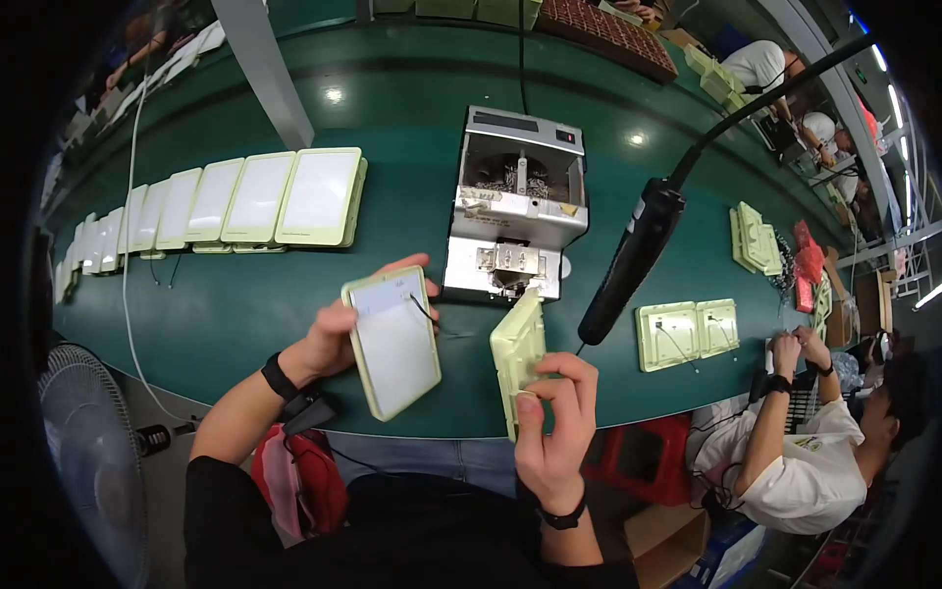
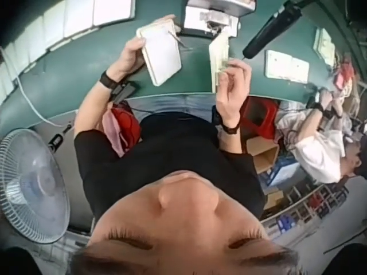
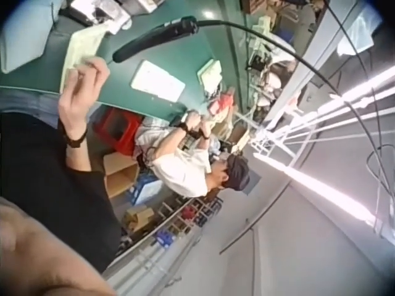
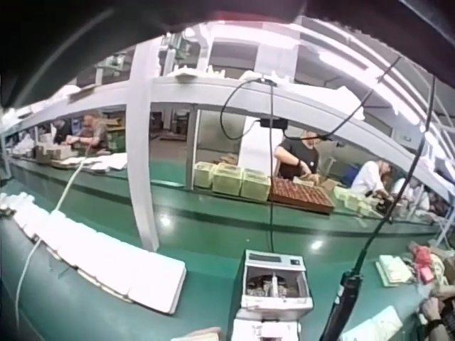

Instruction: Assembling small electronic components on a production line using an electric screwdriver.

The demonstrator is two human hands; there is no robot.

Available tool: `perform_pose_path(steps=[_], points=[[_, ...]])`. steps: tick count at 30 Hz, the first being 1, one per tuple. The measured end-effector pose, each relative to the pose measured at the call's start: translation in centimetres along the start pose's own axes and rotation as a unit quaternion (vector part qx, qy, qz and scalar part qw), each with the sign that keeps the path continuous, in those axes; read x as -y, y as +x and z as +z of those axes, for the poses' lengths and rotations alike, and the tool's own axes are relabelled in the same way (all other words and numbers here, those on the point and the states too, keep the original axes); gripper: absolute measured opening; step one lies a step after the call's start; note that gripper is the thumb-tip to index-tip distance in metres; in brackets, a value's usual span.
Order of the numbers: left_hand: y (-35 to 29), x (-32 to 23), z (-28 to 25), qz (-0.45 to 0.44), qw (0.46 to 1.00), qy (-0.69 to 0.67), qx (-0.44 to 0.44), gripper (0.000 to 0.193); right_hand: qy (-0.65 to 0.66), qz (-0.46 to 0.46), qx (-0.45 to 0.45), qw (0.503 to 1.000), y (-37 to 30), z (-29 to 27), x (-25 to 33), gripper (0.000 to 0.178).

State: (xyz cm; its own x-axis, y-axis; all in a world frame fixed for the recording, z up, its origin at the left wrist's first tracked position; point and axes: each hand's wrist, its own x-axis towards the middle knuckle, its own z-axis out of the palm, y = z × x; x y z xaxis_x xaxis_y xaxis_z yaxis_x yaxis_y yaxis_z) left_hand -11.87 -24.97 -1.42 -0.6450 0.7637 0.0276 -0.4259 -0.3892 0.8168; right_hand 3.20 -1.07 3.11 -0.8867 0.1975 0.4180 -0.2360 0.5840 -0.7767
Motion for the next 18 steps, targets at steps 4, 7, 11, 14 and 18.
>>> perform_pose_path(steps=[4, 7, 11, 14, 18], points=[[0.4, -1.0, 1.3, -0.063, 0.995, -0.066, -0.024, 0.124, -0.159, -0.062, 0.132, 0.977, -0.2, -1.1, 0.4, 0.013], [0.4, -0.4, 1.4, -0.058, 0.991, -0.124, 0.002, 0.123, -0.246, -0.115, 0.197, 0.942, -0.3, -0.3, 0.6, 0.018], [0.3, -0.4, 1.9, -0.062, 0.993, -0.103, -0.001, 0.126, -0.271, -0.094, 0.093, 0.953, 0.1, 1.5, 1.1, 0.022], [-0.4, -0.2, 2.6, -0.065, 0.997, -0.048, 0.014, 0.130, -0.060, -0.051, 0.081, 0.994, 0.9, 3.4, 2.1, 0.025], [-0.9, 0.3, 3.5, -0.066, 0.997, 0.035, 0.029, 0.136, -0.082, -0.045, 0.109, 0.990, 2.2, 5.4, 1.8, 0.027]])
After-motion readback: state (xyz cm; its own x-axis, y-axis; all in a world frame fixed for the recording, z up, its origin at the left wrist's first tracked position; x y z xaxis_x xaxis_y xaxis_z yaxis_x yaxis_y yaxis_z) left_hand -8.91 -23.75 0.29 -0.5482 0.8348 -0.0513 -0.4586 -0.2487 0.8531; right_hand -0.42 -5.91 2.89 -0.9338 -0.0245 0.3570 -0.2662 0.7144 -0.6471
